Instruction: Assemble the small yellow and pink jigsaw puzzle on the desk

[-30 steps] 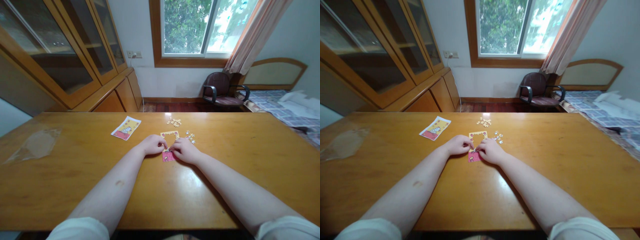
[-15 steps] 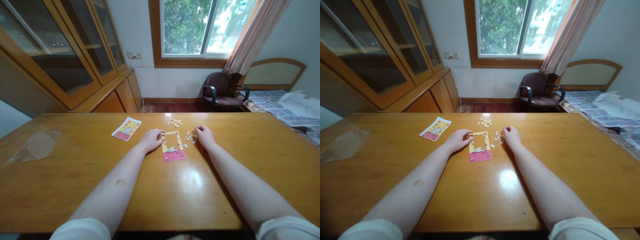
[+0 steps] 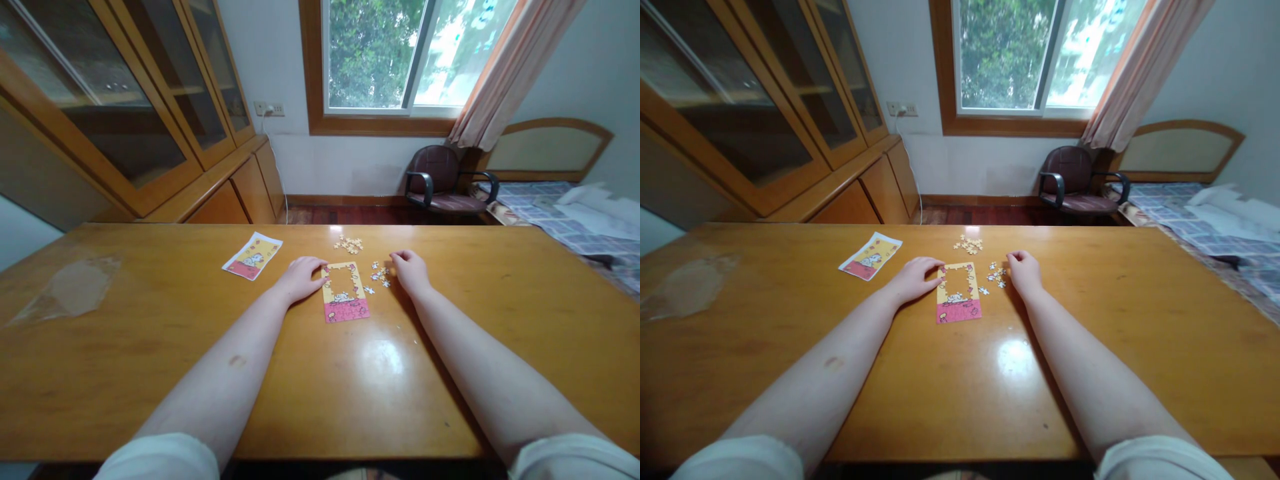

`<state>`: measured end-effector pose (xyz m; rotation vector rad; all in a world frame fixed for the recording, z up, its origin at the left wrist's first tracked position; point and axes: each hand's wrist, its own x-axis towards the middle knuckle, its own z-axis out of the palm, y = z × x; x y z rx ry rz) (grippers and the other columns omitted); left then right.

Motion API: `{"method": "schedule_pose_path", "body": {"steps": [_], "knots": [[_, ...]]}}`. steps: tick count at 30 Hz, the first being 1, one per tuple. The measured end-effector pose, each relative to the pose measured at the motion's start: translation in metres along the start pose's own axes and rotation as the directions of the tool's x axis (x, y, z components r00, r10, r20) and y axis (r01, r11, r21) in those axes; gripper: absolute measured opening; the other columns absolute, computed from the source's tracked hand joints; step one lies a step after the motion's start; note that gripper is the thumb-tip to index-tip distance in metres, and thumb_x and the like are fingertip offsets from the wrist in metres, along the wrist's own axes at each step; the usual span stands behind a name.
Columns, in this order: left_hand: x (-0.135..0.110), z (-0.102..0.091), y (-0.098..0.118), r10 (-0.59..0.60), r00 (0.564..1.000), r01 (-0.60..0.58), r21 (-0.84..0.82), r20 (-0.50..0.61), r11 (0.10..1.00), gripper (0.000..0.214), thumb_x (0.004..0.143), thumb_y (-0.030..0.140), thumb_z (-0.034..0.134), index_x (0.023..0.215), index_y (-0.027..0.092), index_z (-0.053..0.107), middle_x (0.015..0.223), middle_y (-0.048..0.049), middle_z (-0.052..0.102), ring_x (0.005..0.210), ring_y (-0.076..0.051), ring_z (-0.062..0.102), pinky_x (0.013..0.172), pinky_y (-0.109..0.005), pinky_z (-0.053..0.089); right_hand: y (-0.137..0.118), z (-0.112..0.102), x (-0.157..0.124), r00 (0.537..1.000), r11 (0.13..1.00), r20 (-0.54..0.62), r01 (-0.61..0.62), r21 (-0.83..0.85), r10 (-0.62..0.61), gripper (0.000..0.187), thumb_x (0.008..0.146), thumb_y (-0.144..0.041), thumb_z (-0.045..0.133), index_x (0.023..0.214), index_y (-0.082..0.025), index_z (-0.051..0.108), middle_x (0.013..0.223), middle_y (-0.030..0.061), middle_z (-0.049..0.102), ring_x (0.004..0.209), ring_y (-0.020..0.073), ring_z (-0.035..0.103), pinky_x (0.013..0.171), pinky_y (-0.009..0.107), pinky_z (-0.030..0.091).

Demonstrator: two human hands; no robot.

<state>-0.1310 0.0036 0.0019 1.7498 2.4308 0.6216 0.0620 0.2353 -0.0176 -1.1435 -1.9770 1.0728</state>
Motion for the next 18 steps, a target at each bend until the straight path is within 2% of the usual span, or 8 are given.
{"method": "schedule_pose_path", "body": {"steps": [13,16,18], "knots": [[0.001,-0.001,0.0,0.01,1.0,-0.01,-0.004,-0.009,1.0,0.034,0.082,0.039,0.058,0.111,0.023,0.064,0.113,-0.0043,0.067,0.108,-0.024,0.058,0.099,-0.039,0.042,-0.006,-0.001,-0.004,0.999,1.0,0.032,-0.011,-0.029,0.012,0.028,0.078,-0.037,0.053,0.086,-0.016,0.068,0.085,0.0066,0.07,0.082,0.021,0.062,0.073,0.029,0.044],[0.002,-0.002,0.001,0.006,1.0,-0.006,-0.005,-0.008,1.0,0.033,0.082,0.039,0.058,0.111,0.023,0.064,0.113,-0.0044,0.067,0.107,-0.024,0.058,0.098,-0.039,0.042,-0.014,-0.005,-0.009,0.996,0.978,0.094,0.029,-0.205,-0.01,0.027,0.08,-0.028,0.049,0.094,-0.017,0.07,0.093,0.0076,0.069,0.088,0.0213,0.062,0.075,0.029,0.044],[0.002,-0.002,0.001,-0.001,1.0,0.001,-0.01,-0.006,1.0,0.033,0.082,0.038,0.058,0.11,0.023,0.064,0.112,-0.0046,0.067,0.107,-0.024,0.058,0.098,-0.039,0.043,-0.023,-0.008,-0.014,0.983,0.904,0.178,0.12,-0.41,-0.049,0.027,0.08,-0.023,0.049,0.095,-0.019,0.071,0.101,0.0088,0.067,0.094,0.0229,0.061,0.078,0.031,0.043]]}}
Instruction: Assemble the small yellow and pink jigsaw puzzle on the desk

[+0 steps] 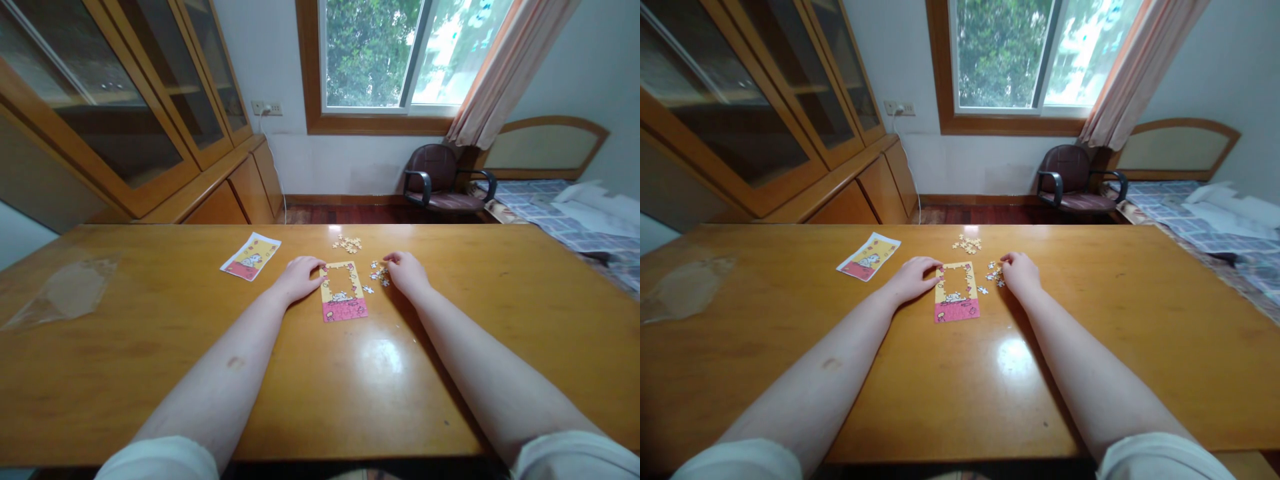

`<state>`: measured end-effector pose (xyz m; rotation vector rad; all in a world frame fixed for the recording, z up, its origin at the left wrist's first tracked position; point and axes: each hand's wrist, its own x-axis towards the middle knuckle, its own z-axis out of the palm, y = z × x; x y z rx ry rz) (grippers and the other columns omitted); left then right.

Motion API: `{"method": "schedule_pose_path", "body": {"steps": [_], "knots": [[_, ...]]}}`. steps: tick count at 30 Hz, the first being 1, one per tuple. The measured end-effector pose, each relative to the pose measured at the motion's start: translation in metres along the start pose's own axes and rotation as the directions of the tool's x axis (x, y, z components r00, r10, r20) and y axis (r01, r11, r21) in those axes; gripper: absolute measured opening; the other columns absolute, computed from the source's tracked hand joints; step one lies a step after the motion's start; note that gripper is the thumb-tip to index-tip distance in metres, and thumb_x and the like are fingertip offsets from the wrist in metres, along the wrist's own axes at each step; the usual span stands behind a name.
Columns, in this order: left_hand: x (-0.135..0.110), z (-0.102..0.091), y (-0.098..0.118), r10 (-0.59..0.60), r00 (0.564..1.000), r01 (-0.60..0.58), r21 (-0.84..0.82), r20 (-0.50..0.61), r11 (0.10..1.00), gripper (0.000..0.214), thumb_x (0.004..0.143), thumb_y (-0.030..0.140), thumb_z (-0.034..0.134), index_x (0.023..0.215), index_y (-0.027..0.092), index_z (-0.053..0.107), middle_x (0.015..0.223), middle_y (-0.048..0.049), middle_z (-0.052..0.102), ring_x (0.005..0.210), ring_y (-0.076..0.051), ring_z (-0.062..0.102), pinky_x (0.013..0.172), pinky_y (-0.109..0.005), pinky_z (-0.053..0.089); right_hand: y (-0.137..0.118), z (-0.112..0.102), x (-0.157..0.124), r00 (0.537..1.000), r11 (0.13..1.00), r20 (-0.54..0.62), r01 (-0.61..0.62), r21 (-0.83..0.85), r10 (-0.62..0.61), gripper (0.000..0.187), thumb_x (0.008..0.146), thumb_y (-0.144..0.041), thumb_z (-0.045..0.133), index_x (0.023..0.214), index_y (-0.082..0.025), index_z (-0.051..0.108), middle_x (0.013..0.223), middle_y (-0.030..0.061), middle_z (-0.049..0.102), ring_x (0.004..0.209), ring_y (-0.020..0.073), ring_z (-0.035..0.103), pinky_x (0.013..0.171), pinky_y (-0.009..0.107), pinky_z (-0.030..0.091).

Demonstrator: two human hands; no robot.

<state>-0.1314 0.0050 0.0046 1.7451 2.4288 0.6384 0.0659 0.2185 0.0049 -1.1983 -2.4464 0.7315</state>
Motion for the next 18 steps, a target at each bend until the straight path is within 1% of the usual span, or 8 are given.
{"method": "schedule_pose_path", "body": {"steps": [1,3,5,7,9,11,14,18], "knots": [[0.0,0.0,0.0,-0.003,1.0,0.003,-0.002,0.001,1.0,0.033,0.082,0.038,0.058,0.11,0.023,0.064,0.112,-0.0047,0.067,0.106,-0.024,0.058,0.098,-0.039,0.043,-0.004,-0.003,-0.003,1.0,0.995,0.009,0.03,-0.097,-0.03,0.028,0.08,-0.021,0.048,0.095,-0.021,0.072,0.105,0.009,0.066,0.096,0.0235,0.061,0.081,0.032,0.043],[0.0,0.0,0.0,-0.002,1.0,0.002,-0.006,0.0,1.0,0.032,0.081,0.038,0.058,0.11,0.023,0.065,0.111,-0.0045,0.068,0.106,-0.024,0.058,0.098,-0.039,0.043,-0.013,-0.008,-0.01,0.995,0.97,0.041,0.094,-0.223,-0.087,0.029,0.083,-0.021,0.047,0.097,-0.024,0.073,0.107,0.009,0.065,0.096,0.0236,0.061,0.083,0.033,0.042],[0.0,0.0,0.0,0.001,1.0,-0.001,-0.009,-0.002,1.0,0.032,0.081,0.037,0.058,0.109,0.023,0.065,0.111,-0.0042,0.067,0.106,-0.024,0.058,0.098,-0.039,0.043,-0.02,-0.011,-0.016,0.99,0.943,0.08,0.135,-0.305,-0.116,0.029,0.084,-0.023,0.048,0.101,-0.025,0.072,0.108,0.0094,0.064,0.095,0.0243,0.062,0.083,0.033,0.043],[0.0,0.001,0.0,-0.002,1.0,0.002,-0.011,-0.002,1.0,0.031,0.081,0.037,0.058,0.108,0.023,0.065,0.111,-0.0042,0.067,0.107,-0.024,0.058,0.098,-0.039,0.043,-0.024,-0.012,-0.019,0.983,0.921,0.144,0.157,-0.357,-0.112,0.029,0.084,-0.026,0.051,0.102,-0.027,0.073,0.107,0.0096,0.064,0.094,0.0252,0.063,0.081,0.034,0.043],[0.0,0.001,0.0,-0.007,1.0,0.007,-0.011,0.002,1.0,0.032,0.081,0.037,0.058,0.108,0.023,0.065,0.111,-0.0044,0.067,0.107,-0.024,0.058,0.097,-0.039,0.043,-0.024,-0.012,-0.02,0.974,0.909,0.208,0.169,-0.381,-0.093,0.028,0.084,-0.029,0.052,0.102,-0.029,0.073,0.106,0.0094,0.064,0.093,0.0257,0.063,0.079,0.034,0.043],[0.0,0.001,0.0,-0.009,1.0,0.009,-0.01,0.002,1.0,0.032,0.081,0.038,0.058,0.108,0.024,0.065,0.111,-0.0043,0.067,0.107,-0.024,0.057,0.097,-0.039,0.043,-0.023,-0.012,-0.019,0.968,0.906,0.239,0.171,-0.388,-0.081,0.027,0.085,-0.031,0.053,0.103,-0.03,0.073,0.106,0.009,0.064,0.093,0.0256,0.063,0.078,0.033,0.043],[0.0,0.0,0.001,-0.007,1.0,0.007,-0.008,0.0,1.0,0.032,0.081,0.038,0.057,0.108,0.024,0.065,0.111,-0.0042,0.067,0.107,-0.024,0.057,0.097,-0.039,0.043,-0.022,-0.011,-0.017,0.967,0.906,0.243,0.165,-0.39,-0.072,0.025,0.083,-0.033,0.056,0.101,-0.029,0.073,0.105,0.0083,0.064,0.093,0.0254,0.063,0.076,0.033,0.043],[0.0,0.0,0.001,-0.004,1.0,0.004,-0.009,-0.003,1.0,0.032,0.081,0.039,0.057,0.108,0.024,0.065,0.111,-0.0044,0.067,0.106,-0.024,0.058,0.096,-0.039,0.043,-0.02,-0.009,-0.014,0.967,0.914,0.249,0.149,-0.377,-0.055,0.021,0.082,-0.031,0.06,0.098,-0.023,0.072,0.104,0.0093,0.065,0.091,0.0238,0.063,0.075,0.031,0.042]]}}
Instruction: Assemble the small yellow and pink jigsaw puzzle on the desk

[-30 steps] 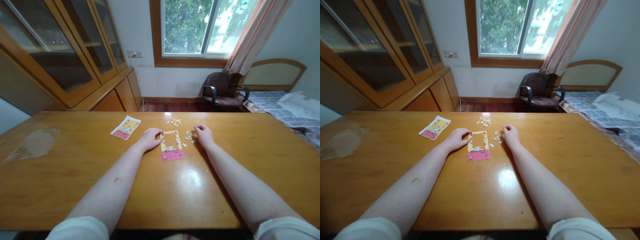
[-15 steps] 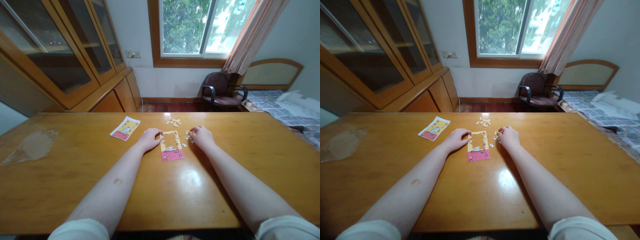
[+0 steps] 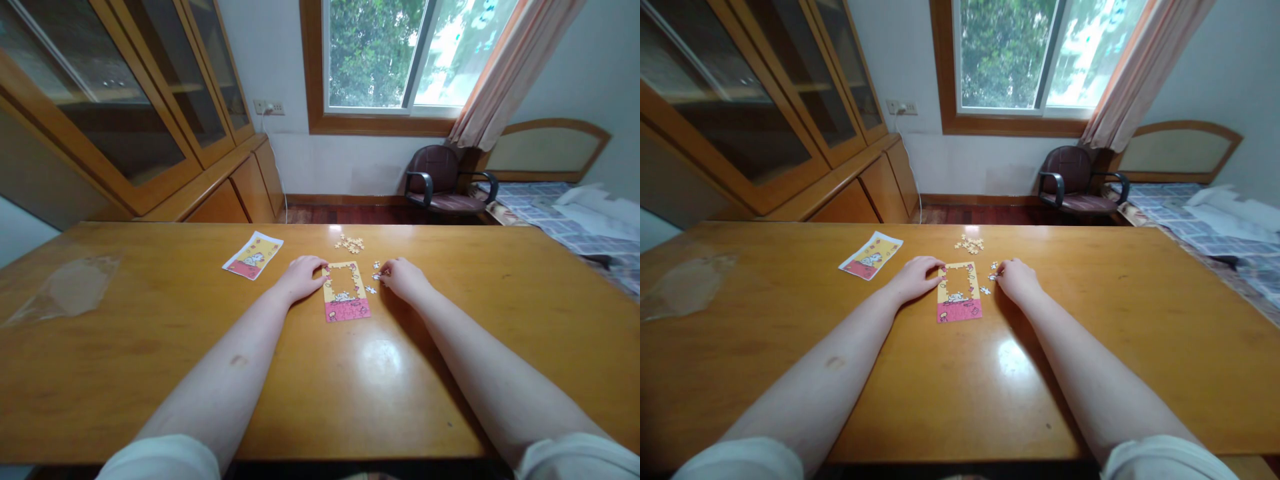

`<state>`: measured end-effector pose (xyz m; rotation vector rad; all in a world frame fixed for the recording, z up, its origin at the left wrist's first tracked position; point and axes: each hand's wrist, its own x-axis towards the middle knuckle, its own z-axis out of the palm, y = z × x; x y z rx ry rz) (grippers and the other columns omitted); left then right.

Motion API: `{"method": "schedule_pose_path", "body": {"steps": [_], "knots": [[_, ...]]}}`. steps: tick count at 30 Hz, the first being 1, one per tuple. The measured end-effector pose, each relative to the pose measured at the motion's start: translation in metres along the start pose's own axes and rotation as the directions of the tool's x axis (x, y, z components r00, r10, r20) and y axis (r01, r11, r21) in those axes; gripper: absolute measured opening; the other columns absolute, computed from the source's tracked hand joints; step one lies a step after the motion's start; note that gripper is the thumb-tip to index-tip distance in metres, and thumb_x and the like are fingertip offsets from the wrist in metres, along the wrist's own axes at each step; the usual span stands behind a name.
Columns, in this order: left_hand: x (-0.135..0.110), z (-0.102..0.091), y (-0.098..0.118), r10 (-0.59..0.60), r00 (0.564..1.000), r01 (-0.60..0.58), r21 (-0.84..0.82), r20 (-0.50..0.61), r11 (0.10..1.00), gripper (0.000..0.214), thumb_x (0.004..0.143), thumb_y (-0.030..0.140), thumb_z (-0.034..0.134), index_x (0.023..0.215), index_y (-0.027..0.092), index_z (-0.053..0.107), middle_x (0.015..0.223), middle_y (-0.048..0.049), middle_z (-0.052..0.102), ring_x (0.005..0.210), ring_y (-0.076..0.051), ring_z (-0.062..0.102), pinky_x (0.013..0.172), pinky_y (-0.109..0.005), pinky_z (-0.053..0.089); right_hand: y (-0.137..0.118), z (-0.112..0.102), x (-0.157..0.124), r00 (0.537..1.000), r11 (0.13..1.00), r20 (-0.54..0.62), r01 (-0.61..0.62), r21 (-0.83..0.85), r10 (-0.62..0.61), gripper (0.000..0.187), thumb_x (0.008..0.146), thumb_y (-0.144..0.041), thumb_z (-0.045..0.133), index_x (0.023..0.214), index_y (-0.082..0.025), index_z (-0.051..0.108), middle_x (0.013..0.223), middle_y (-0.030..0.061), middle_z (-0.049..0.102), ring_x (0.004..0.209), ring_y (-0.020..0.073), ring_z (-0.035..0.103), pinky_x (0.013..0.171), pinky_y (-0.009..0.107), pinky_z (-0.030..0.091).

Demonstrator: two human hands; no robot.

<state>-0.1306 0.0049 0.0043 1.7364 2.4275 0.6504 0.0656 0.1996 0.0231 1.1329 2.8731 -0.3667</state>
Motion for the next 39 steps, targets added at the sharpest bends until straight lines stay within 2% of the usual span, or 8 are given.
{"method": "schedule_pose_path", "body": {"steps": [5,11,17,20,22,26,34,39], "knots": [[0.0,0.001,-0.002,0.009,1.0,-0.009,-0.001,-0.001,1.0,0.033,0.081,0.04,0.057,0.109,0.024,0.065,0.112,-0.0042,0.067,0.107,-0.024,0.057,0.097,-0.039,0.042,0.001,0.003,0.002,1.0,0.998,-0.02,-0.017,0.059,0.018,0.018,0.079,-0.029,0.065,0.093,-0.018,0.068,0.1,0.0098,0.067,0.088,0.0214,0.062,0.07,0.028,0.041],[0.001,0.001,-0.002,-0.001,1.0,0.001,-0.007,0.009,1.0,0.033,0.081,0.039,0.057,0.11,0.025,0.065,0.113,-0.0042,0.067,0.108,-0.024,0.057,0.099,-0.04,0.042,0.002,0.005,0.003,0.999,0.989,-0.035,-0.01,0.148,0.016,0.012,0.076,-0.024,0.065,0.087,-0.022,0.066,0.084,0.0035,0.071,0.076,0.0189,0.062,0.063,0.027,0.038],[0.001,0.001,-0.002,0.001,1.0,-0.001,-0.008,0.006,1.0,0.032,0.081,0.039,0.058,0.109,0.024,0.065,0.112,-0.0041,0.067,0.107,-0.024,0.057,0.098,-0.04,0.042,-0.001,0.001,0.002,0.997,0.969,-0.08,0.018,0.247,0.002,0.018,0.078,-0.016,0.058,0.088,-0.024,0.071,0.085,0.0025,0.073,0.078,0.0184,0.064,0.067,0.027,0.041],[0.001,0.001,-0.002,0.009,1.0,-0.009,0.001,0.004,1.0,0.032,0.081,0.039,0.057,0.109,0.024,0.065,0.11,-0.0042,0.067,0.105,-0.024,0.058,0.097,-0.039,0.042,-0.008,-0.002,-0.002,0.988,0.923,-0.135,0.122,0.366,-0.077,0.017,0.08,-0.019,0.061,0.091,-0.022,0.074,0.091,0.0035,0.073,0.083,0.0181,0.064,0.073,0.026,0.044],[0.001,0.001,-0.001,0.005,1.0,-0.005,0.005,0.01,1.0,0.031,0.081,0.039,0.057,0.108,0.024,0.065,0.11,-0.0041,0.067,0.105,-0.024,0.058,0.097,-0.039,0.043,-0.013,-0.001,-0.006,0.978,0.86,-0.086,0.209,0.465,-0.191,0.016,0.08,-0.022,0.064,0.092,-0.021,0.075,0.089,0.0033,0.074,0.079,0.0167,0.065,0.073,0.026,0.046],[0.001,0.0,0.0,-0.001,1.0,0.001,0.003,0.011,1.0,0.032,0.081,0.039,0.057,0.108,0.024,0.065,0.111,-0.004,0.067,0.106,-0.024,0.057,0.098,-0.039,0.042,-0.021,0.007,-0.011,0.93,0.767,0.039,0.277,0.578,-0.366,0.016,0.076,-0.023,0.07,0.09,-0.02,0.075,0.084,0.0027,0.074,0.077,0.0161,0.065,0.073,0.026,0.047],[0.001,0.001,-0.001,-0.006,1.0,0.006,-0.011,0.003,1.0,0.032,0.081,0.039,0.058,0.108,0.024,0.065,0.111,-0.0044,0.067,0.107,-0.024,0.057,0.099,-0.039,0.041,-0.027,0.015,-0.014,0.899,0.763,0.042,0.344,0.547,-0.435,0.011,0.077,-0.021,0.068,0.084,-0.022,0.076,0.083,0.0008,0.074,0.078,0.0158,0.066,0.075,0.026,0.048],[0.001,0.0,0.0,-0.013,1.0,0.013,-0.012,0.009,1.0,0.031,0.081,0.039,0.057,0.108,0.025,0.066,0.112,-0.0042,0.067,0.108,-0.024,0.056,0.099,-0.04,0.041,-0.028,0.02,-0.013,0.855,0.752,0.023,0.443,0.489,-0.519,0.013,0.079,-0.02,0.066,0.086,-0.022,0.077,0.085,0.0024,0.074,0.081,0.0166,0.065,0.077,0.027,0.048]]}}
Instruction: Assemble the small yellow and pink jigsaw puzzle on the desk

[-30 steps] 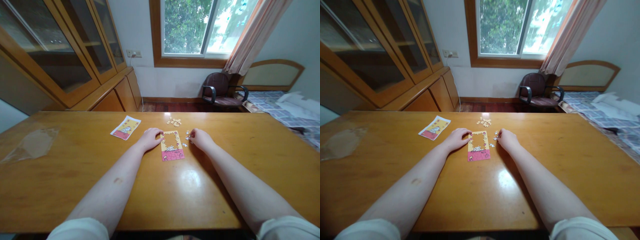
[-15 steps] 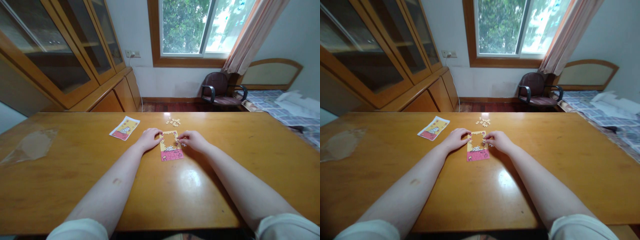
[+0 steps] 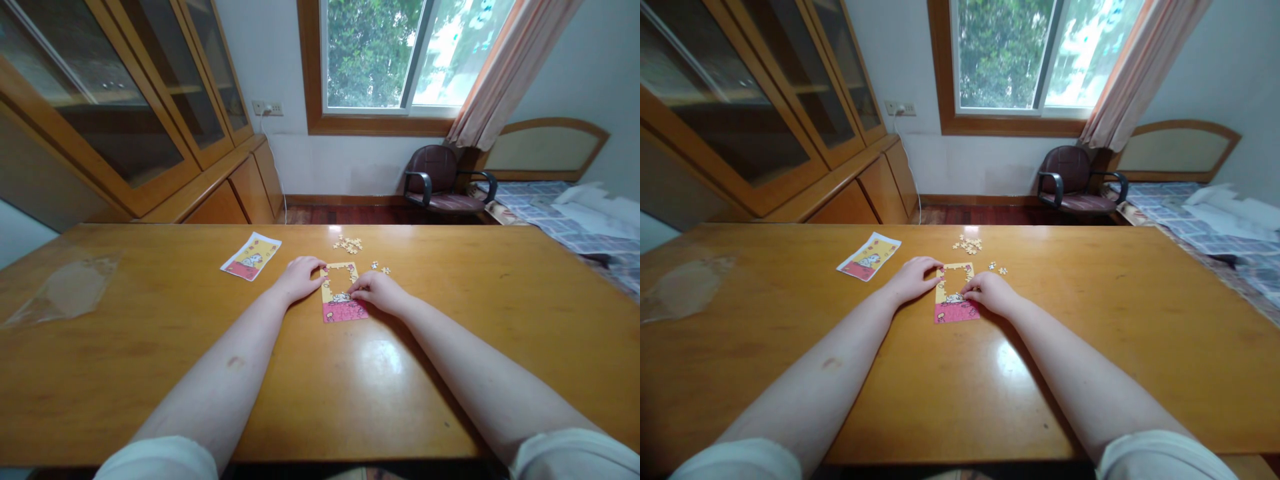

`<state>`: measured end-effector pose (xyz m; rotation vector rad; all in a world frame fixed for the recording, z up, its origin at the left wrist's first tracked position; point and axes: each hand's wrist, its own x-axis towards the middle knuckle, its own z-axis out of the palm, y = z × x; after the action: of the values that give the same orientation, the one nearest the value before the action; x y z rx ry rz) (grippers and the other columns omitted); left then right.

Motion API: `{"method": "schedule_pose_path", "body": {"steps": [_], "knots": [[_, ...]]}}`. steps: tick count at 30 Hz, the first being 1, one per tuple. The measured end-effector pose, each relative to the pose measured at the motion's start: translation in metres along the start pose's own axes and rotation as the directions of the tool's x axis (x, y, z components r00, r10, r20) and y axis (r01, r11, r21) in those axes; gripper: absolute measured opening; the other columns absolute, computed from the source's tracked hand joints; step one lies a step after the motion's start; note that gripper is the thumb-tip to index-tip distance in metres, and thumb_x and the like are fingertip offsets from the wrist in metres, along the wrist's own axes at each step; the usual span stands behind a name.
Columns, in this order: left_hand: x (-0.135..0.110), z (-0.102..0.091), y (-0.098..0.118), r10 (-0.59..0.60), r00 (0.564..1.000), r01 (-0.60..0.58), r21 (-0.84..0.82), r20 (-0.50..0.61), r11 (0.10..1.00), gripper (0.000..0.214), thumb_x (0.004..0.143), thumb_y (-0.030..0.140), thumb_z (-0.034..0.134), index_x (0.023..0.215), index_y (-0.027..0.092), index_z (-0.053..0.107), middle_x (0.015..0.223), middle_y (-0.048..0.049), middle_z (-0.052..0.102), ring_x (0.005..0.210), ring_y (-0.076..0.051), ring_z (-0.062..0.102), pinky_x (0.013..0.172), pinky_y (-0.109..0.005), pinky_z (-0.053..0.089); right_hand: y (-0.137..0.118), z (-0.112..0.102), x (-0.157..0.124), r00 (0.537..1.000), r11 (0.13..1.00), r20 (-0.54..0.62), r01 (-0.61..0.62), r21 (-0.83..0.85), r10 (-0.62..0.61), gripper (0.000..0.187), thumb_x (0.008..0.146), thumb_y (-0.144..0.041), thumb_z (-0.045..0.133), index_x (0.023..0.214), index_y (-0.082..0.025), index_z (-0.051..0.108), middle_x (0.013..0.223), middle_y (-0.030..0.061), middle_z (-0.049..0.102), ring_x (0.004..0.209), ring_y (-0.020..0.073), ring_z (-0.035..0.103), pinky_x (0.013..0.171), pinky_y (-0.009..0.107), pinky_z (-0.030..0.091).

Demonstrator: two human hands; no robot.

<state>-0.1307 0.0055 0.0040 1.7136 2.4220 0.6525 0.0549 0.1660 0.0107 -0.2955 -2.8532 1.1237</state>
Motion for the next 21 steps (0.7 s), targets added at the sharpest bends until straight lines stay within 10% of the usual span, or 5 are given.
{"method": "schedule_pose_path", "body": {"steps": [21], "knots": [[-0.0001,-0.0003,0.0009,-0.014,1.0,0.014,0.012,0.003,1.0,0.031,0.081,0.039,0.058,0.107,0.025,0.066,0.112,-0.0037,0.067,0.108,-0.025,0.056,0.099,-0.039,0.041,0.0001,0.0004,-0.0027,0.995,0.99,-0.032,0.095,-0.102,-0.098,0.011,0.082,-0.02,0.066,0.085,-0.021,0.076,0.085,0.0041,0.071,0.086,0.017,0.064,0.083,0.028,0.047]]}}
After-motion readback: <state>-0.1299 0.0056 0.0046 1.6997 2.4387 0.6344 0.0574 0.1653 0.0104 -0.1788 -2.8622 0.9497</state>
